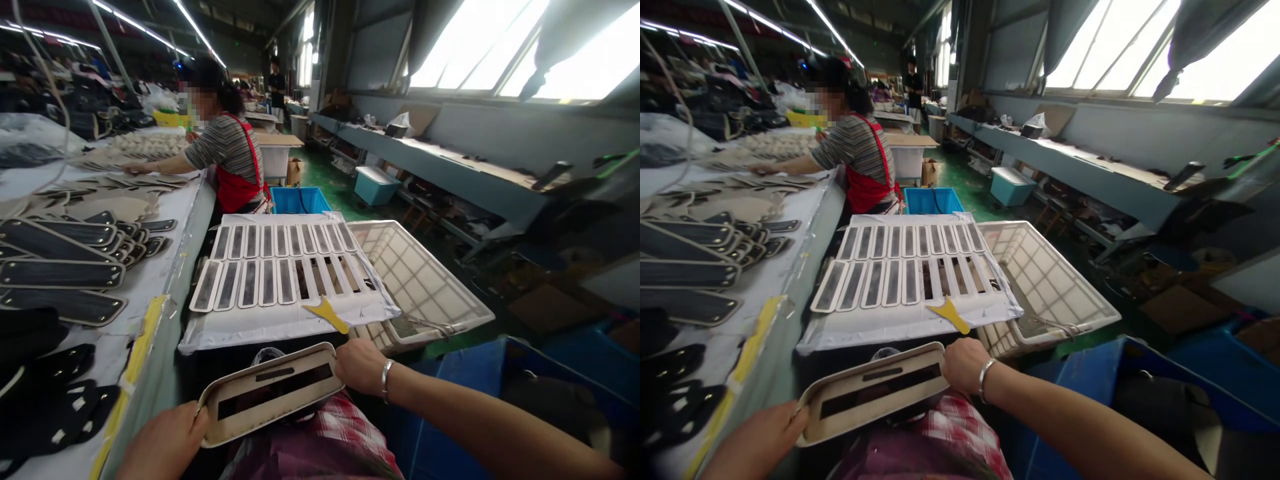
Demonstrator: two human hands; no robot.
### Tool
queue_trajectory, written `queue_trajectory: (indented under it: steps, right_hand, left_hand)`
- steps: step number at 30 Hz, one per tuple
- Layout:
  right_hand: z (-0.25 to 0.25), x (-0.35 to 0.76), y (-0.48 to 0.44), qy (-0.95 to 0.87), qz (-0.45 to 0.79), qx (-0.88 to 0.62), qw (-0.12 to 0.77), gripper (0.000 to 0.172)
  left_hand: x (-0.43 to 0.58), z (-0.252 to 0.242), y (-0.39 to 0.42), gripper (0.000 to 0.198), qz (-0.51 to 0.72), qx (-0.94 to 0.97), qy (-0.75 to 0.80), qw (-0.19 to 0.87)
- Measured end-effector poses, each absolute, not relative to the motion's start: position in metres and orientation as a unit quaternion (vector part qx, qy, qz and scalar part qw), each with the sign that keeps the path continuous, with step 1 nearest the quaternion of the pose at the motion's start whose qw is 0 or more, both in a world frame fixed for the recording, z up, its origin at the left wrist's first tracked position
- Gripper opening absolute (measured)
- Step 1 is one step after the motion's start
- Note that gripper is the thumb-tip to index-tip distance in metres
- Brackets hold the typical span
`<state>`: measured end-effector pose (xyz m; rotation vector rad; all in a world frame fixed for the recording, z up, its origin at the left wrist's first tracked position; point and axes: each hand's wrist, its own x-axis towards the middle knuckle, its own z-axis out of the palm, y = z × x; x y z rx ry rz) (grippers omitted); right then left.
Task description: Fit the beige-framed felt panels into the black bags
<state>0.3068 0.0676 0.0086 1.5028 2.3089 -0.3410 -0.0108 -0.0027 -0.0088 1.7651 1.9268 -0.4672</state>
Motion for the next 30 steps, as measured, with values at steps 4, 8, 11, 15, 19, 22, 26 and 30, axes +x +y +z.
queue_trajectory:
  steps: [4, 8, 11, 15, 19, 22, 26, 30]
  right_hand:
    - [0.008, 0.31, 0.07, 0.808, -0.132, 0.552, 0.156, 0.03]
    - [0.005, 0.312, 0.072, 0.803, -0.131, 0.565, 0.134, 0.032]
    - [0.001, 0.314, 0.071, 0.811, -0.131, 0.557, 0.121, 0.032]
    - [-0.004, 0.315, 0.068, 0.814, -0.128, 0.557, 0.108, 0.033]
    - [-0.006, 0.315, 0.064, 0.811, -0.125, 0.562, 0.099, 0.032]
    - [-0.007, 0.314, 0.061, 0.808, -0.127, 0.569, 0.09, 0.032]
    - [-0.005, 0.309, 0.057, 0.8, -0.126, 0.582, 0.074, 0.031]
    - [0.0, 0.306, 0.055, 0.791, -0.13, 0.593, 0.075, 0.031]
  left_hand:
    - [-0.008, -0.008, -0.008, 0.038, -0.146, 0.621, 0.732, 0.238]
    - [-0.004, -0.01, -0.007, 0.035, -0.125, 0.606, 0.753, 0.221]
    - [-0.002, -0.01, -0.006, 0.035, -0.11, 0.596, 0.761, 0.233]
    - [-0.002, -0.006, -0.005, 0.034, -0.108, 0.595, 0.763, 0.23]
    - [-0.003, -0.003, 0.001, 0.035, -0.122, 0.613, 0.754, 0.2]
    - [-0.006, -0.003, 0.008, 0.032, -0.119, 0.625, 0.748, 0.187]
    - [-0.01, -0.005, 0.012, 0.029, -0.114, 0.64, 0.732, 0.203]
    - [-0.011, -0.007, 0.01, 0.031, -0.113, 0.644, 0.729, 0.204]
